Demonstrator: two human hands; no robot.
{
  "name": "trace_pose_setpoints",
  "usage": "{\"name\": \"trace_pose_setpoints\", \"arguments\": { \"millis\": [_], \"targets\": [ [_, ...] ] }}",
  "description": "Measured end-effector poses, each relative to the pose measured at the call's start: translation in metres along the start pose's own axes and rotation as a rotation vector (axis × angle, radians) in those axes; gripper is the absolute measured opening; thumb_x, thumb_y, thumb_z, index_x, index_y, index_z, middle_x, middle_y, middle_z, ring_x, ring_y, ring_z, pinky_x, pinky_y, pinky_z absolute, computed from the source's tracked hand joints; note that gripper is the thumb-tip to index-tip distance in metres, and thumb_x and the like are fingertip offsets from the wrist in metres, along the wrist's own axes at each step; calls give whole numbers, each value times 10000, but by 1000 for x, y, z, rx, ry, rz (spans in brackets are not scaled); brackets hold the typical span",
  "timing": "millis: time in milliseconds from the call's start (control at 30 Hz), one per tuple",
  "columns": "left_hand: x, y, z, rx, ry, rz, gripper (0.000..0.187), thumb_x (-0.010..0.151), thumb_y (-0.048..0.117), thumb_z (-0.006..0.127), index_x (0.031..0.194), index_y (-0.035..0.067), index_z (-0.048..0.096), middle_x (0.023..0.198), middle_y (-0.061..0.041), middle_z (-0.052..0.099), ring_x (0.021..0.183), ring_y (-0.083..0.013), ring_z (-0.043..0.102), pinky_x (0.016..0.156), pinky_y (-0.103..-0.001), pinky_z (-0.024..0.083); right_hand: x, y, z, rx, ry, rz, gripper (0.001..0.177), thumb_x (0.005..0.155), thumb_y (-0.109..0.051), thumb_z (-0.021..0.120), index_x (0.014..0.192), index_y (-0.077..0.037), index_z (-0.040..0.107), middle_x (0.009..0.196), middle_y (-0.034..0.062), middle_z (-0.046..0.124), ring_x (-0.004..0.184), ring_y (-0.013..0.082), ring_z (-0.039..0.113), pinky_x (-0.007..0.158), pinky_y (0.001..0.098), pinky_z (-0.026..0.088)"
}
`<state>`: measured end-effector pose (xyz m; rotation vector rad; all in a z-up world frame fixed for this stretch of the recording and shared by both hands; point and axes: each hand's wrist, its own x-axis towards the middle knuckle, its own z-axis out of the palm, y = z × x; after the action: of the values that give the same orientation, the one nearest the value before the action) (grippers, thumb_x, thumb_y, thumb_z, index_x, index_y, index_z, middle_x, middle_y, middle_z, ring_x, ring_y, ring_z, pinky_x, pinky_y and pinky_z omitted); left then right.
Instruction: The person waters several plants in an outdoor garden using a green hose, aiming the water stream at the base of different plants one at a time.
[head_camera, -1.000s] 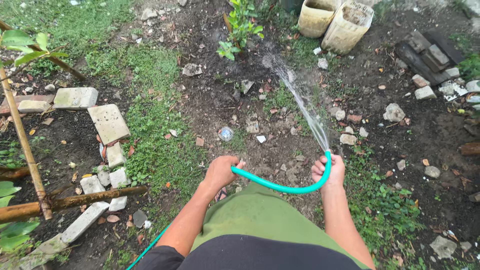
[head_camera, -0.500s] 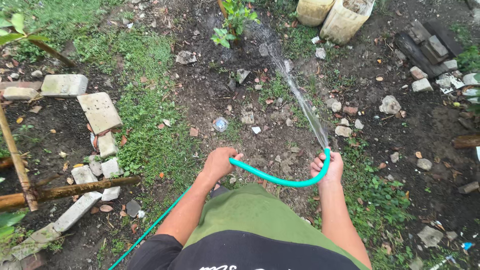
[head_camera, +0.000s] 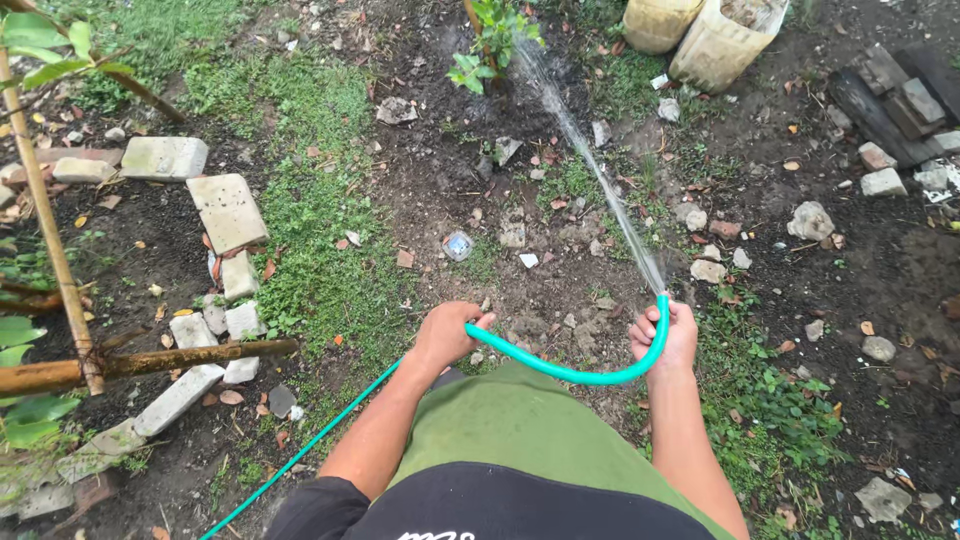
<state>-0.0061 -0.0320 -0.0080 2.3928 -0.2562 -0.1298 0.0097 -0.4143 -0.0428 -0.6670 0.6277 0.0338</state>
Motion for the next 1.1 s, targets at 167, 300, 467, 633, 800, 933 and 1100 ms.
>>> {"name": "trace_pose_setpoints", "arguments": {
  "millis": [167,300,467,633,800,933,1100],
  "targets": [
    [-8,0,-9,-25,39,0,360,912,384,706,750,63,709,745,-169,674,760,-407,663,688,-514,516,23,10,-3,-28,25,162,175,984,-276,536,879,-144,491,640,-6,524,442,118,388,394,267,284],
    [-15,-3,-17,-19,45,-79,327,912,366,709,764,76,735,763,-163,687,777,-406,672,702,-513,525,30,21,10,-34,-14,247,104,951,-256,522,941,-157,549,625,-12,520,438,108,393,395,253,291],
    [-24,-12,-25,-24,95,-82,325,916,371,715,774,78,734,783,-160,694,794,-403,677,708,-512,527,40,32,29,-43,-32,171,98,951,-246,523,1004,-167,549,637,-18,526,441,104,383,400,257,288],
    [-36,-17,-35,-24,134,-133,334,914,372,711,759,75,714,747,-161,675,778,-399,672,695,-517,517,46,42,41,-68,-40,192,67,952,-234,509,990,-183,529,638,-17,531,443,109,382,406,262,292],
    [-40,-21,-42,-31,141,-166,385,931,373,701,727,50,649,721,-164,654,770,-406,658,685,-527,503,55,51,48,-84,-28,195,71,948,-232,504,972,-171,531,631,-9,528,435,112,373,404,265,289],
    [-42,-26,-46,-31,128,-185,388,931,379,701,724,55,646,713,-168,649,763,-409,654,678,-534,494,58,55,51,-117,-34,198,55,940,-223,507,957,-172,518,626,-16,526,432,108,372,396,263,282],
    [-44,-32,-50,-43,135,-184,376,930,389,692,737,67,670,729,-162,665,771,-404,662,682,-526,505,57,60,56,-122,-3,210,56,940,-227,513,948,-172,516,622,-21,522,431,103,371,395,257,281]
  ]
}}
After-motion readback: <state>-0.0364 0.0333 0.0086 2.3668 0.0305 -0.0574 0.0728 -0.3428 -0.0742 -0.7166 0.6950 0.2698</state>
